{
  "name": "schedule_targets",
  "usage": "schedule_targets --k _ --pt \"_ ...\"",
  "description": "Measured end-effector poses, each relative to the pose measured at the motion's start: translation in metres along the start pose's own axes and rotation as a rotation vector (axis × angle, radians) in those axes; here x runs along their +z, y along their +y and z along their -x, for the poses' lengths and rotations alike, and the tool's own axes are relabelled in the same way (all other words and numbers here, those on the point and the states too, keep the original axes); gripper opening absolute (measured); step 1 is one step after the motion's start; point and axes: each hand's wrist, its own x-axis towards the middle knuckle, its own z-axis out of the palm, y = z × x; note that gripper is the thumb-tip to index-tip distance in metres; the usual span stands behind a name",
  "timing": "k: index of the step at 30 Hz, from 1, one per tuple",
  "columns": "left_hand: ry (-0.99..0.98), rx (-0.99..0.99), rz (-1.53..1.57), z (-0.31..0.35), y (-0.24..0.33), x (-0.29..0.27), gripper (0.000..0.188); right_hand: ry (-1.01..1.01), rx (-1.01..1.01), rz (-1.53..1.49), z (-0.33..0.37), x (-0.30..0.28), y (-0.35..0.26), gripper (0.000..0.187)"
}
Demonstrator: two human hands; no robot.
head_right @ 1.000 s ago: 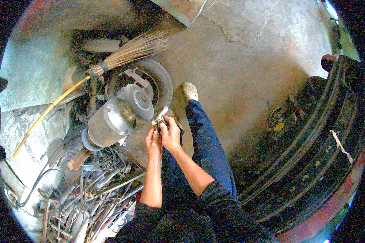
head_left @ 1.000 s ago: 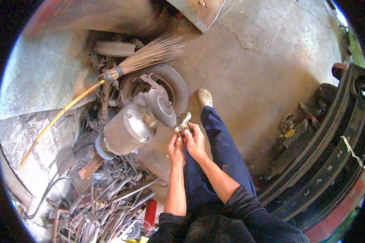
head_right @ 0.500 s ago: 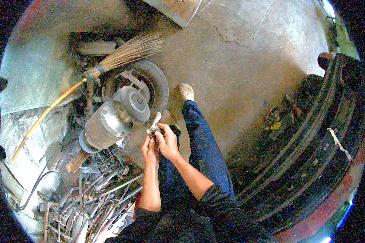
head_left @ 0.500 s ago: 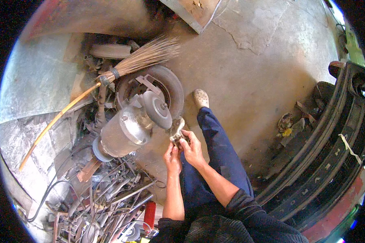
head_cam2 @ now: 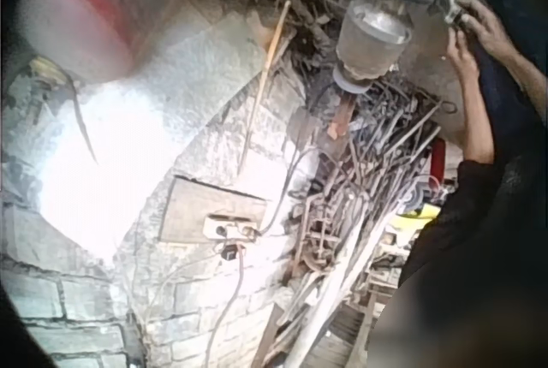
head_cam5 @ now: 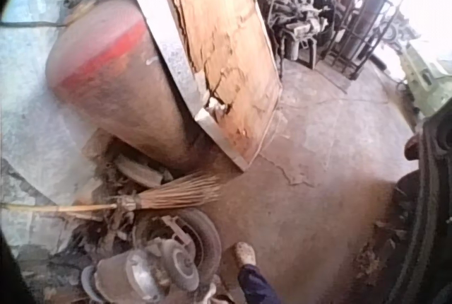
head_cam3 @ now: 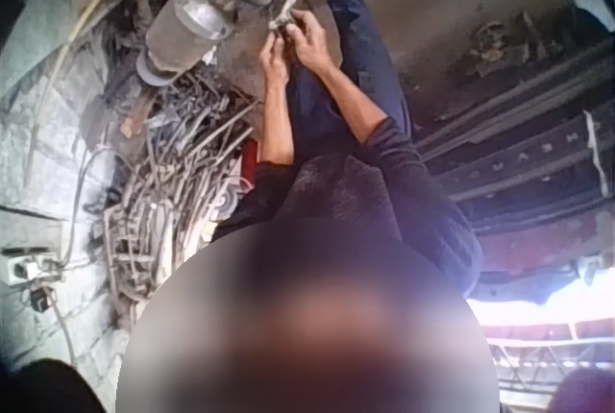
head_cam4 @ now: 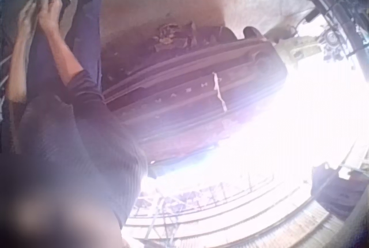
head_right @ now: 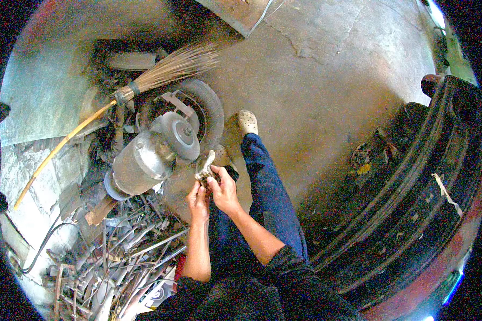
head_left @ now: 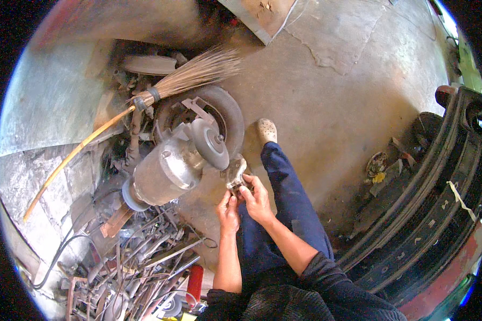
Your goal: The person retrieves a small metal part from the floor, walks to a bench grinder, and grinds the part against the spinning wheel. The person holds the part with both hands and rotates it while grinding.
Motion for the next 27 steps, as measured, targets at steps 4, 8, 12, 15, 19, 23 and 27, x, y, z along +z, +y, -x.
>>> schedule_targets --k 4,8,12,15,19,23,27 --pt "0.06 -0.008 -0.024 0.002 0.004 0.003 0.043 -0.034 -0.021 -0.041 -0.002 0.003 0.003 0.033" --pt "0.118 -0.005 -0.007 0.006 0.007 -0.002 0.042 -0.09 -0.008 -0.062 -0.001 0.01 0.009 0.034" --pt "0.078 0.022 0.01 0.007 0.006 -0.005 0.041 -0.087 -0.018 -0.056 0.0 0.011 0.011 0.033" --pt "0.107 0.025 0.003 0.007 0.004 -0.005 0.042 -0.109 0.028 -0.035 -0.002 0.01 0.009 0.033" --pt "0.123 0.05 0.019 0.006 0.001 -0.002 0.042 -0.125 0.079 -0.08 -0.005 0.01 0.01 0.033" --pt "0.128 0.066 0.02 0.007 0.001 -0.001 0.046 -0.127 0.008 -0.02 -0.006 0.013 0.018 0.034" --pt "0.131 0.048 -0.002 0.009 0.003 0.0 0.048 -0.114 -0.041 -0.068 -0.005 0.012 0.021 0.034"
